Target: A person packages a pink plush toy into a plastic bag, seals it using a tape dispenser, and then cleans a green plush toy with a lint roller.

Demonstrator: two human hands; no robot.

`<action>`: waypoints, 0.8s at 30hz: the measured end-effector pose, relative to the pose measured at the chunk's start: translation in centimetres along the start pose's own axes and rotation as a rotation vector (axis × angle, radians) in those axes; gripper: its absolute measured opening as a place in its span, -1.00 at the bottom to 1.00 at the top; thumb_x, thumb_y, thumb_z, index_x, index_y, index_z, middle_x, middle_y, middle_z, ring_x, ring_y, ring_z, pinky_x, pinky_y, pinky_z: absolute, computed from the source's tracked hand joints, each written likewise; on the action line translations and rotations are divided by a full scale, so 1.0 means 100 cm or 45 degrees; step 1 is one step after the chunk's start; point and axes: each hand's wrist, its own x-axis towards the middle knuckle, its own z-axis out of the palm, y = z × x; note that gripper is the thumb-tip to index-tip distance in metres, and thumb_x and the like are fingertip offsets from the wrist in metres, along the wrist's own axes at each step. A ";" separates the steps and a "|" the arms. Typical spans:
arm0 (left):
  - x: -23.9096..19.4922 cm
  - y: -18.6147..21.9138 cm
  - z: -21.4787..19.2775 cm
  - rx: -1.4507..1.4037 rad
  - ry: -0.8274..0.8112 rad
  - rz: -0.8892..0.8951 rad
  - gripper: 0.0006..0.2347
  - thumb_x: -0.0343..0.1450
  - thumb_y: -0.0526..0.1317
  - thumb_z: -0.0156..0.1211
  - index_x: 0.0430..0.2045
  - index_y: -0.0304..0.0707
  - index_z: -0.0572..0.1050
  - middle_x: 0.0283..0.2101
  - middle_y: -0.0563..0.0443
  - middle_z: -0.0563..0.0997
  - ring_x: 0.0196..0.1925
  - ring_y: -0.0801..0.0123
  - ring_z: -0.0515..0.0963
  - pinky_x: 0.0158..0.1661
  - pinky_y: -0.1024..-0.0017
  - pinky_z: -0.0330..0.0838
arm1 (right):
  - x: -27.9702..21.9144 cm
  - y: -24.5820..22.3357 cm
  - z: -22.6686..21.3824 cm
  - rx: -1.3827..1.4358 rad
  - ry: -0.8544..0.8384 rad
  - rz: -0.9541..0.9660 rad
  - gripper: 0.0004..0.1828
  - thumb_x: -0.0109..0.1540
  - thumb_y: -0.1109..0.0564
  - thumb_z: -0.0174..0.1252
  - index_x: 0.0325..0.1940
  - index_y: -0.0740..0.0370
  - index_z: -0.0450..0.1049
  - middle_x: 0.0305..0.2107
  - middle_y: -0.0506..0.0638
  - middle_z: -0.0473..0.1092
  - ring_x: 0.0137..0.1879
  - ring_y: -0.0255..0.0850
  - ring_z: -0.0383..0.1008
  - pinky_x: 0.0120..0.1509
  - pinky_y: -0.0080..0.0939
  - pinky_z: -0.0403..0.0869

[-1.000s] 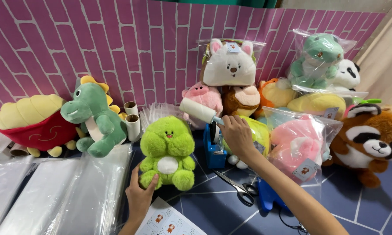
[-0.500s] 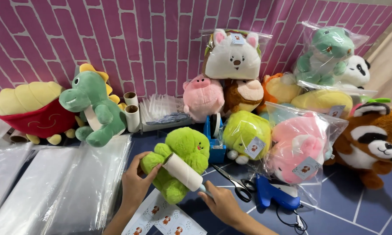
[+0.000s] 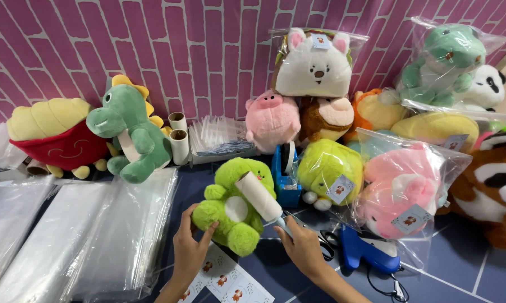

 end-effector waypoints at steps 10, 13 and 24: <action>-0.008 -0.002 0.000 -0.033 0.008 0.016 -0.57 0.36 -0.21 0.32 0.13 -0.15 0.39 0.11 -0.07 0.61 0.11 0.21 0.65 0.02 0.35 0.61 | 0.001 -0.011 -0.004 -0.059 0.001 -0.067 -0.71 0.30 -0.07 0.22 -0.14 0.15 0.37 -0.64 -0.03 0.42 -0.65 -0.22 0.35 -0.60 -0.13 0.23; -0.010 -0.007 0.003 -0.020 0.020 -0.030 -0.56 0.37 -0.22 0.31 0.15 -0.14 0.38 0.09 -0.10 0.61 0.11 0.19 0.66 0.01 0.34 0.64 | -0.008 -0.030 -0.005 0.078 -0.017 -0.056 -0.76 0.29 0.00 0.23 -0.10 0.18 0.42 -0.63 -0.08 0.46 -0.68 -0.28 0.35 -0.63 -0.23 0.27; -0.015 -0.010 0.000 0.024 0.042 -0.090 -0.54 0.32 -0.29 0.36 0.14 -0.13 0.43 0.06 -0.04 0.66 0.10 0.24 0.68 0.05 0.37 0.63 | -0.007 -0.019 -0.007 0.026 -0.009 -0.113 -0.76 0.31 -0.02 0.19 -0.14 0.17 0.40 -0.70 -0.10 0.39 -0.70 -0.30 0.28 -0.66 -0.19 0.20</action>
